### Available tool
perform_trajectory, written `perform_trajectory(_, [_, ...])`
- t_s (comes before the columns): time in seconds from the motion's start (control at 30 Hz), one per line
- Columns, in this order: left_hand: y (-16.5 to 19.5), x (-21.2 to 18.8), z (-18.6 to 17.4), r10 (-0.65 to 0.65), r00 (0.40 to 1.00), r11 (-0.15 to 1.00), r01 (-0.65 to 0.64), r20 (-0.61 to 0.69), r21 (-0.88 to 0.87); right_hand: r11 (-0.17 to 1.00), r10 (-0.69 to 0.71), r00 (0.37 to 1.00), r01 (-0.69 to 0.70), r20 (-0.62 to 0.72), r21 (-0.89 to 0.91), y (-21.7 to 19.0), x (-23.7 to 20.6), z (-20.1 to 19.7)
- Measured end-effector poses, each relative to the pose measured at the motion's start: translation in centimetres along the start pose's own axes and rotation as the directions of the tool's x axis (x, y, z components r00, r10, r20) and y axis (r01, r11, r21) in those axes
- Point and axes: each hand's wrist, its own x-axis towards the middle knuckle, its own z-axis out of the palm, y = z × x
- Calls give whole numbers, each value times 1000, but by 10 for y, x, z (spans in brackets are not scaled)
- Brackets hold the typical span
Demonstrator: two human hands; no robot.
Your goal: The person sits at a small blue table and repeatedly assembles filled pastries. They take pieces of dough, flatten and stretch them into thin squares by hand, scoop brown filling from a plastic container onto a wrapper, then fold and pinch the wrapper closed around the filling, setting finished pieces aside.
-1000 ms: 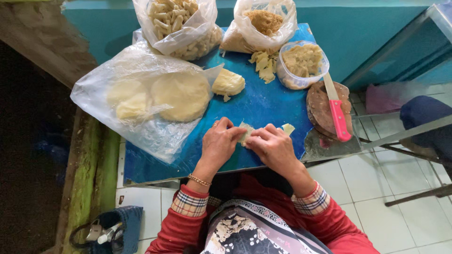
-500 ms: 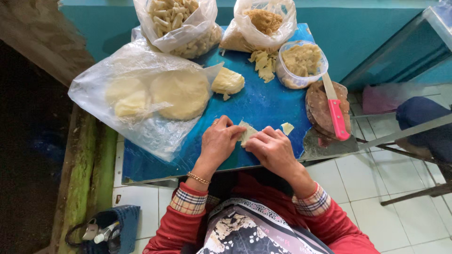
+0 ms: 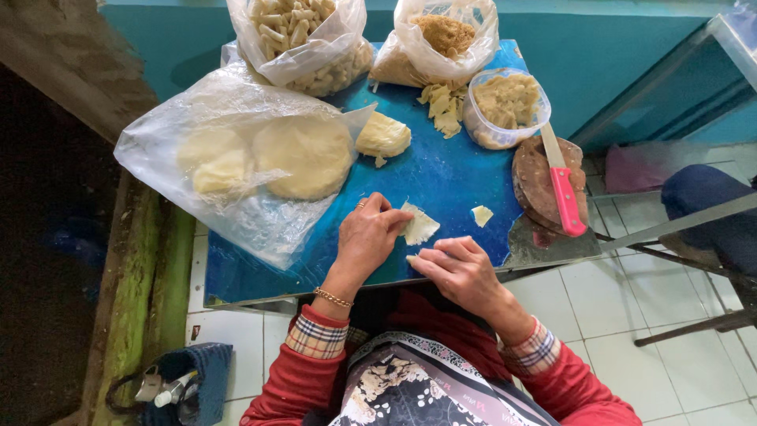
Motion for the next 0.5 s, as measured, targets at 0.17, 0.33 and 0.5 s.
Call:
perform_trajectory(0.17, [5, 2, -4, -43, 999, 998, 44, 7, -52, 928, 274, 953, -298, 132, 225, -9, 1, -9])
perform_trajectory(0.33, [4, 5, -4, -100, 993, 993, 104, 62, -65, 904, 280, 951, -306, 129, 297, -6, 6, -12])
perform_trajectory(0.5, [2, 1, -3, -33, 999, 994, 32, 4, 105, 846, 349, 912, -406, 215, 347, -3, 8, -12])
